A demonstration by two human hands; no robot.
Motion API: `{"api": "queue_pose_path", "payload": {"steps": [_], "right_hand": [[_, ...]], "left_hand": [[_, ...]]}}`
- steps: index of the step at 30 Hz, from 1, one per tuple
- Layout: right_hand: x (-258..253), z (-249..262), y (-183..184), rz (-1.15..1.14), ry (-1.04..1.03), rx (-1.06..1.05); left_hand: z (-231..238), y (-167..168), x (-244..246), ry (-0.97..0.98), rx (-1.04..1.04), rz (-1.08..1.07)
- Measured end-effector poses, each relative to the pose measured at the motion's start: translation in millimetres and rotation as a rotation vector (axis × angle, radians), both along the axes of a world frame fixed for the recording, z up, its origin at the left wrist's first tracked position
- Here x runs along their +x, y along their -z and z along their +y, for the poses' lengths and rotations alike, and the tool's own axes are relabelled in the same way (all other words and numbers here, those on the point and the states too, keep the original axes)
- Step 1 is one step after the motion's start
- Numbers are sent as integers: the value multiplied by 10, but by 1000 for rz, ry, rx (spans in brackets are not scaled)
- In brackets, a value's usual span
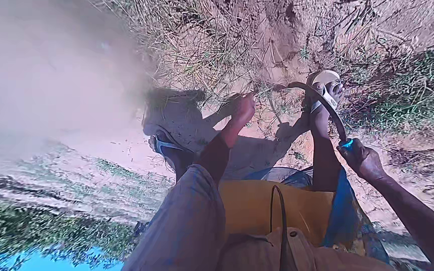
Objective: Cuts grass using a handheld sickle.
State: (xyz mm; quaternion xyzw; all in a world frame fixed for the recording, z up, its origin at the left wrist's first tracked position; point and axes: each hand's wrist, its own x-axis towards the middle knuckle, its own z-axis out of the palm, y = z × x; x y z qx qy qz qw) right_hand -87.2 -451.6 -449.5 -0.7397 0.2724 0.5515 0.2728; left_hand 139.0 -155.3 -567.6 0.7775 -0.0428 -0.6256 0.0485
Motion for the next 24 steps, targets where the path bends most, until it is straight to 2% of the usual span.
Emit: {"api": "queue_pose_path", "payload": {"steps": [3,5,7,9,12,14,17,19,21,24], "right_hand": [[-7,94,-78,-194,90,-28],[144,135,-27,-262,158,-39],[312,192,76,-311,212,-54],[363,273,92,-319,270,-55],[301,387,48,-316,299,-36],[240,424,-5,-307,272,-24],[176,459,-35,-280,214,28],[263,521,-7,-262,189,81],[440,625,93,-255,168,126],[758,943,329,-152,131,111]], "left_hand": [[-64,86,-9,-228,109,-130],[-318,185,137,-231,107,-149],[-636,249,277,-38,100,-54],[-817,316,143,185,127,0],[-750,355,-120,330,101,22],[-530,357,-176,338,52,6],[43,359,-196,145,-90,-188],[262,273,-91,-36,-155,-175],[133,124,207,-267,-88,-4],[9,323,365,-729,-17,-10]]}}
